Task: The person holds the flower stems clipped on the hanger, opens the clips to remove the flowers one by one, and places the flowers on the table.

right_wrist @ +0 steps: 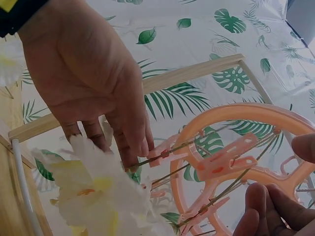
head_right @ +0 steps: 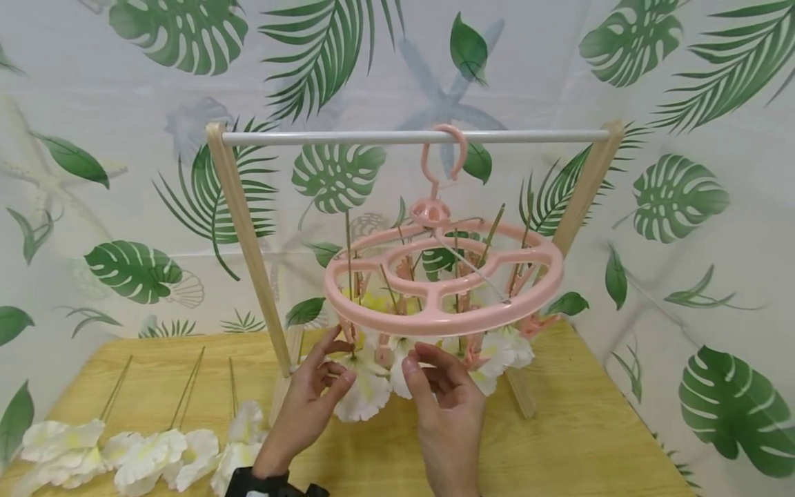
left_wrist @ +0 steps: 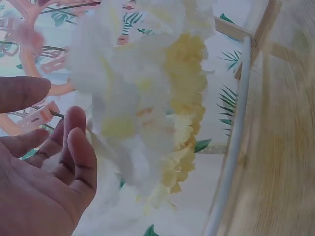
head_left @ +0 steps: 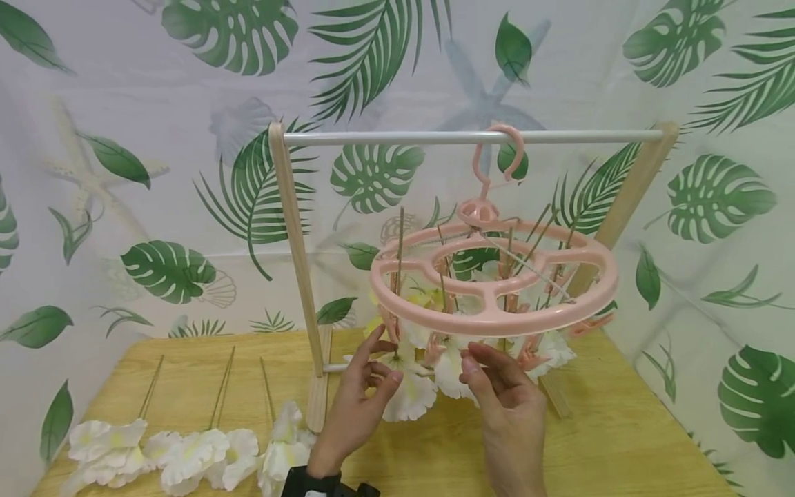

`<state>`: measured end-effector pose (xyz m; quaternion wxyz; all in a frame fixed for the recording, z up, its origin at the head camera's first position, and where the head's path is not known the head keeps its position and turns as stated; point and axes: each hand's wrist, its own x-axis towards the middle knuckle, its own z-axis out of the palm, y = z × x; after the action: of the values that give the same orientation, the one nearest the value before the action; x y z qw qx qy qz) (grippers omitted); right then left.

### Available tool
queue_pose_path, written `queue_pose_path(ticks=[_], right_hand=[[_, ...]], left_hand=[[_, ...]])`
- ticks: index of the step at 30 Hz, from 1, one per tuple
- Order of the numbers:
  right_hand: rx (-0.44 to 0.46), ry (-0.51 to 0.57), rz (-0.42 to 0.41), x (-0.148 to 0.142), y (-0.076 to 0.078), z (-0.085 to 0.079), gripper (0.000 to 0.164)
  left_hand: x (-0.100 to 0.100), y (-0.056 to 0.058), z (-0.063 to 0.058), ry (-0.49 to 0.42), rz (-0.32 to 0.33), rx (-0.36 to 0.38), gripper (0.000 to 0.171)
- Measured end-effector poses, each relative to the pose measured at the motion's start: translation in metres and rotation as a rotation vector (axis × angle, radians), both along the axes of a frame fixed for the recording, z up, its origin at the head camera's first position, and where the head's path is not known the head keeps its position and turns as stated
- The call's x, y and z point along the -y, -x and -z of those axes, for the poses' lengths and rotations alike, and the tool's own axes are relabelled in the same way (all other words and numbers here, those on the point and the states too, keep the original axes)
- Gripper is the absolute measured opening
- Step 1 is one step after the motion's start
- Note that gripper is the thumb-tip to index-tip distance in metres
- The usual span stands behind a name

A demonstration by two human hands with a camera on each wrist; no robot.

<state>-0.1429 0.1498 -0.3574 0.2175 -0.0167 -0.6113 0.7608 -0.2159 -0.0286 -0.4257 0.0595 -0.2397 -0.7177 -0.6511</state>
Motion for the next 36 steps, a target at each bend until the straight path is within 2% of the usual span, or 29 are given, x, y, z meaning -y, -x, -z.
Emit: queue_pose_path(ticks=[8, 14, 17, 19, 22, 24, 31, 36], right_hand=[[-0.003, -0.038, 0.021, 0.000, -0.003, 0.000, 0.018], [-0.088, -0.162, -0.035, 0.000, -0.007, 0.002, 0.003], [-0.168, -0.259, -0.090, 0.001, -0.007, 0.003, 0.006], [-0.170, -0.325, -0.120, 0.002, -0.007, 0.003, 0.006], [-0.099, -0.403, -0.139, 0.004, -0.006, 0.002, 0.002], [-0.035, -0.434, -0.144, 0.005, -0.004, 0.002, 0.008], [0.078, -0.520, -0.117, 0.006, 0.001, 0.004, 0.027], [0.200, -0.578, -0.156, 0.005, 0.001, 0.005, 0.041]], left_hand=[[-0.003, -0.007, -0.005, 0.020, -0.072, 0.012, 0.023], [-0.001, -0.009, -0.009, 0.039, -0.056, -0.011, 0.014], [0.002, -0.009, -0.011, 0.058, -0.043, -0.056, 0.012], [0.004, -0.010, -0.013, 0.068, -0.030, -0.091, 0.011], [0.006, -0.011, -0.016, 0.083, -0.017, -0.143, 0.010], [0.006, -0.012, -0.017, 0.096, -0.012, -0.159, 0.010], [0.006, -0.022, -0.022, 0.123, 0.005, -0.119, 0.016], [0.005, -0.028, -0.025, 0.114, 0.030, -0.119, 0.016]])
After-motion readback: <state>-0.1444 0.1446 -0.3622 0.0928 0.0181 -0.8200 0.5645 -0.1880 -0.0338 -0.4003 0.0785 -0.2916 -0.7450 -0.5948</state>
